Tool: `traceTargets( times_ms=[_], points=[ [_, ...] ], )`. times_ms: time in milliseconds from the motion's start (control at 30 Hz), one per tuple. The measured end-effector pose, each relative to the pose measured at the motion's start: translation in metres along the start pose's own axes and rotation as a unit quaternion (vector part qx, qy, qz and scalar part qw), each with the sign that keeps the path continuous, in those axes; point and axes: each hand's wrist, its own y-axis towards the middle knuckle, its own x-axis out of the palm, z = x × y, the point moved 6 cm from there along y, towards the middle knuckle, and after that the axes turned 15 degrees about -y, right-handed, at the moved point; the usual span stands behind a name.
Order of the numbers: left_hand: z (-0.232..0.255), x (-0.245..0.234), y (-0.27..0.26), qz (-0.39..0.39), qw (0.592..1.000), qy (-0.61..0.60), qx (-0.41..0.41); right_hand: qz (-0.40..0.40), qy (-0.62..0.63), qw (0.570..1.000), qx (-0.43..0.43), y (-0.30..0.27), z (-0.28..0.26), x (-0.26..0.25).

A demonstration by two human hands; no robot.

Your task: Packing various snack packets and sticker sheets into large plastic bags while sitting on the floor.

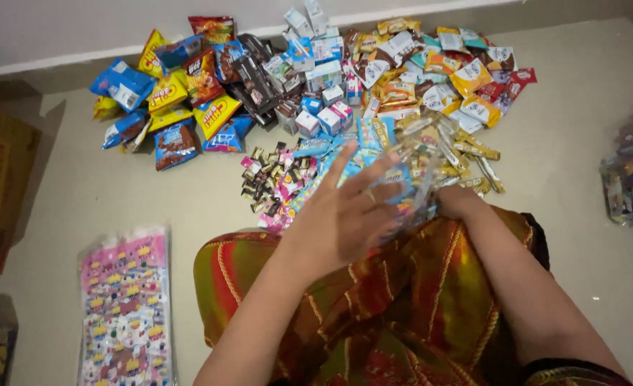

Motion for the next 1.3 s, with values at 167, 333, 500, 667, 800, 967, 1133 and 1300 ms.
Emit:
traceTargets(
  times_ms=[167, 333, 500, 667, 800, 967, 1133, 1300],
  points=[
    [0.000, -0.006, -0.005, 0.008, 0.998, -0.060, -0.005, 0.052, 0.418, 0.904, 0.067, -0.041, 0.033, -0.038],
    [-0.016, -0.015, -0.020, 0.081, 0.987, -0.081, -0.114, 0.108, 0.922, 0.347, -0.131, -0.050, 0.034, -0.048],
    [-0.020, -0.010, -0.014, 0.110, 0.987, -0.107, -0.041, 0.091, 0.962, 0.239, -0.099, -0.039, 0.023, -0.051],
    [-0.021, -0.009, -0.019, 0.131, 0.985, -0.112, -0.018, 0.108, 0.950, 0.291, -0.025, -0.022, 0.027, -0.040],
    [-0.025, -0.011, -0.025, 0.130, 0.985, -0.112, -0.030, 0.216, 0.903, 0.371, -0.038, -0.078, 0.041, -0.107],
    [-0.018, -0.017, -0.024, 0.125, 0.973, -0.168, -0.101, 0.380, 0.826, 0.402, -0.106, -0.210, 0.025, -0.244],
    [-0.026, -0.008, -0.031, 0.102, 0.969, -0.147, -0.170, 0.458, 0.528, 0.715, -0.016, -0.264, -0.014, -0.292],
    [-0.033, -0.005, -0.045, 0.110, 0.967, -0.132, -0.186, 0.503, 0.259, 0.811, -0.150, -0.274, -0.047, -0.330]
  ],
)
